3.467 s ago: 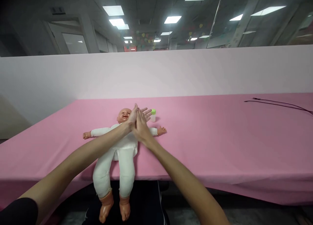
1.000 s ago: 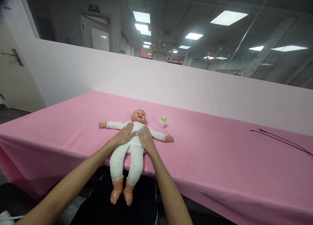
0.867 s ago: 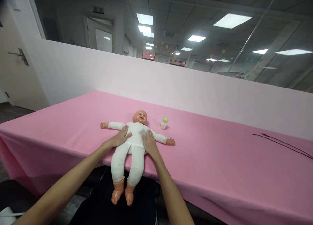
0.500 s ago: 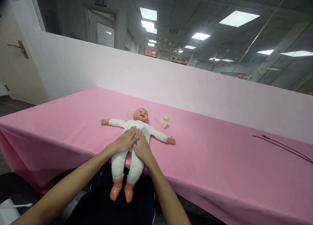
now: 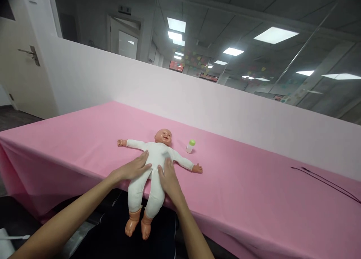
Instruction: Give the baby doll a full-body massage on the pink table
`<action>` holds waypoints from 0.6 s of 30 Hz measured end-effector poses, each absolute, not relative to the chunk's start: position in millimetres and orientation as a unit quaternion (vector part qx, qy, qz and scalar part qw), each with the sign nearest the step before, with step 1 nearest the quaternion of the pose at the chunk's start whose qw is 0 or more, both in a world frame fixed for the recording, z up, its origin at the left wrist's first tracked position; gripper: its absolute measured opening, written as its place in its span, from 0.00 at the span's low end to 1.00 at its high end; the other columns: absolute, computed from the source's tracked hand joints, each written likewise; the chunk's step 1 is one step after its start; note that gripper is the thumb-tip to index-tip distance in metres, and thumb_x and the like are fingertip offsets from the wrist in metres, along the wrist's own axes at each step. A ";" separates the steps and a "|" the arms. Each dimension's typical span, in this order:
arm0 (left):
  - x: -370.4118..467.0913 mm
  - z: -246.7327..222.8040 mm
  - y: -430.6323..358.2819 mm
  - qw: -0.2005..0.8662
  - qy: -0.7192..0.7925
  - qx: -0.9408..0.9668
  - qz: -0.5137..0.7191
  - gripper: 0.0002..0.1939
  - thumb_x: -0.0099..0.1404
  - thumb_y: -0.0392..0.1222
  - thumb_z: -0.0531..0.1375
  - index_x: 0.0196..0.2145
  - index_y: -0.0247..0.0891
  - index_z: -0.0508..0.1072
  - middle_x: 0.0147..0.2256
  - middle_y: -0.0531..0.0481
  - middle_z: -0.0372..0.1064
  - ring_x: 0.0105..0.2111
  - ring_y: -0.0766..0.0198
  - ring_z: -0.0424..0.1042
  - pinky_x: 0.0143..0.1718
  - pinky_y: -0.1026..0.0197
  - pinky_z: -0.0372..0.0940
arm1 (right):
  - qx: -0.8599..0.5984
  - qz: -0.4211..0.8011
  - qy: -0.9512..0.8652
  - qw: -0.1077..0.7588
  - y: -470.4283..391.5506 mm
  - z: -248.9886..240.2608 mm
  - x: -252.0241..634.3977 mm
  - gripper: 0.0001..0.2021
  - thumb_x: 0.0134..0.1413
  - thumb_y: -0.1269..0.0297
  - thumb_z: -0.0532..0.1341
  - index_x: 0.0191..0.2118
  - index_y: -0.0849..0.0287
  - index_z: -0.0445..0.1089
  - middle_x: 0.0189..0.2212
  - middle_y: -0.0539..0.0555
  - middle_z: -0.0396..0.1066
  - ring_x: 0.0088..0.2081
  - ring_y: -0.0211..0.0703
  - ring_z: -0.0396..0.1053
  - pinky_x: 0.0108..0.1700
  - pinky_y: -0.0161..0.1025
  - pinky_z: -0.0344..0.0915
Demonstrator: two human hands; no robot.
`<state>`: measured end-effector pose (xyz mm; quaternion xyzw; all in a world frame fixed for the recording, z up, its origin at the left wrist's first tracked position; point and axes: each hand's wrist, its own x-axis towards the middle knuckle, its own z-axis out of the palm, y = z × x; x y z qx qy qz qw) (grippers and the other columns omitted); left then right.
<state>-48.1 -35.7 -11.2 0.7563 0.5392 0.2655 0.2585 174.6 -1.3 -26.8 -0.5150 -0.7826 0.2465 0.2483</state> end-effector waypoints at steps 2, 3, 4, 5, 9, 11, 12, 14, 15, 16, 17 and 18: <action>-32.5 -8.5 -39.0 0.212 0.514 0.787 0.266 0.47 0.75 0.67 0.42 0.74 0.24 0.47 0.75 0.32 0.32 0.76 0.48 0.32 0.74 0.46 0.36 | -0.467 0.214 -0.822 0.245 -7.1 -27.3 167.4 0.39 0.71 0.46 0.47 0.77 0.67 0.43 0.77 0.62 0.37 0.77 0.51 0.33 0.77 0.53 0.33; -24.5 -7.0 -36.2 0.194 0.508 0.795 0.267 0.45 0.76 0.65 0.42 0.74 0.24 0.49 0.75 0.32 0.34 0.76 0.49 0.32 0.74 0.46 0.35 | -0.447 0.201 -0.837 0.244 -5.5 -26.1 163.1 0.38 0.71 0.49 0.47 0.77 0.66 0.43 0.77 0.61 0.38 0.77 0.51 0.33 0.77 0.53 0.33; -17.6 -5.4 -30.6 0.185 0.507 0.798 0.268 0.43 0.77 0.63 0.41 0.74 0.24 0.51 0.75 0.32 0.35 0.76 0.49 0.33 0.74 0.45 0.34 | -0.432 0.193 -0.848 0.241 -0.8 -24.0 159.1 0.37 0.70 0.51 0.47 0.77 0.65 0.43 0.77 0.60 0.38 0.77 0.50 0.34 0.77 0.53 0.33; -12.5 -4.0 -23.0 0.183 0.509 0.796 0.270 0.42 0.77 0.62 0.40 0.74 0.25 0.51 0.75 0.32 0.37 0.76 0.49 0.34 0.74 0.45 0.34 | -0.423 0.191 -0.853 0.238 6.2 -21.4 155.7 0.36 0.70 0.53 0.48 0.77 0.65 0.44 0.77 0.60 0.39 0.77 0.50 0.34 0.77 0.53 0.33; -15.1 -2.1 13.0 0.214 0.539 0.760 0.293 0.42 0.76 0.64 0.41 0.75 0.29 0.48 0.75 0.36 0.37 0.76 0.48 0.34 0.74 0.43 0.35 | -0.448 0.218 -0.830 0.251 41.2 -11.7 153.0 0.38 0.69 0.46 0.49 0.76 0.65 0.48 0.76 0.61 0.42 0.77 0.52 0.38 0.76 0.54 0.34; -26.8 -3.4 22.3 0.238 0.562 0.732 0.302 0.45 0.76 0.65 0.42 0.75 0.26 0.44 0.76 0.34 0.32 0.76 0.47 0.31 0.74 0.44 0.35 | -0.482 0.231 -0.796 0.285 50.9 -11.3 157.5 0.42 0.68 0.41 0.48 0.75 0.68 0.48 0.76 0.63 0.42 0.77 0.53 0.39 0.76 0.53 0.34; -33.5 -4.6 22.4 0.252 0.572 0.720 0.302 0.47 0.75 0.65 0.42 0.75 0.23 0.42 0.75 0.32 0.30 0.76 0.46 0.29 0.74 0.44 0.35 | -0.499 0.239 -0.778 0.299 52.0 -12.5 160.6 0.44 0.68 0.39 0.47 0.75 0.70 0.47 0.76 0.64 0.41 0.77 0.53 0.38 0.76 0.53 0.34; -45.3 -7.8 13.0 0.275 0.577 0.707 0.302 0.48 0.75 0.65 0.42 0.75 0.20 0.39 0.75 0.30 0.27 0.75 0.46 0.30 0.74 0.45 0.35 | -0.527 0.258 -0.749 0.307 46.2 -17.1 167.5 0.46 0.68 0.38 0.46 0.76 0.73 0.44 0.77 0.65 0.38 0.77 0.53 0.35 0.76 0.51 0.34; -49.4 -9.9 4.3 0.282 0.574 0.706 0.303 0.48 0.76 0.66 0.41 0.75 0.20 0.39 0.75 0.28 0.28 0.75 0.45 0.31 0.74 0.45 0.36 | -0.538 0.270 -0.740 0.301 39.7 -20.0 170.9 0.47 0.67 0.37 0.46 0.76 0.74 0.42 0.77 0.65 0.35 0.77 0.53 0.33 0.76 0.51 0.33; -51.8 -12.4 -6.0 0.284 0.569 0.710 0.304 0.48 0.76 0.66 0.41 0.75 0.20 0.39 0.74 0.28 0.29 0.75 0.44 0.33 0.74 0.44 0.38 | -0.545 0.279 -0.735 0.293 31.2 -22.9 173.7 0.47 0.67 0.37 0.46 0.76 0.74 0.40 0.77 0.65 0.33 0.77 0.53 0.32 0.76 0.52 0.33; -52.0 -15.2 -16.9 0.279 0.562 0.717 0.304 0.48 0.76 0.67 0.41 0.75 0.21 0.40 0.74 0.27 0.30 0.75 0.44 0.34 0.74 0.44 0.39 | -0.547 0.284 -0.734 0.285 21.5 -25.5 175.8 0.47 0.67 0.37 0.47 0.76 0.73 0.40 0.77 0.65 0.33 0.77 0.54 0.31 0.76 0.52 0.33; -50.1 -17.9 -27.1 0.269 0.555 0.727 0.302 0.48 0.75 0.67 0.41 0.75 0.22 0.41 0.74 0.28 0.31 0.75 0.44 0.35 0.74 0.44 0.40 | -0.545 0.284 -0.738 0.278 11.1 -27.3 176.8 0.47 0.67 0.38 0.47 0.76 0.73 0.40 0.77 0.65 0.33 0.77 0.55 0.30 0.76 0.53 0.33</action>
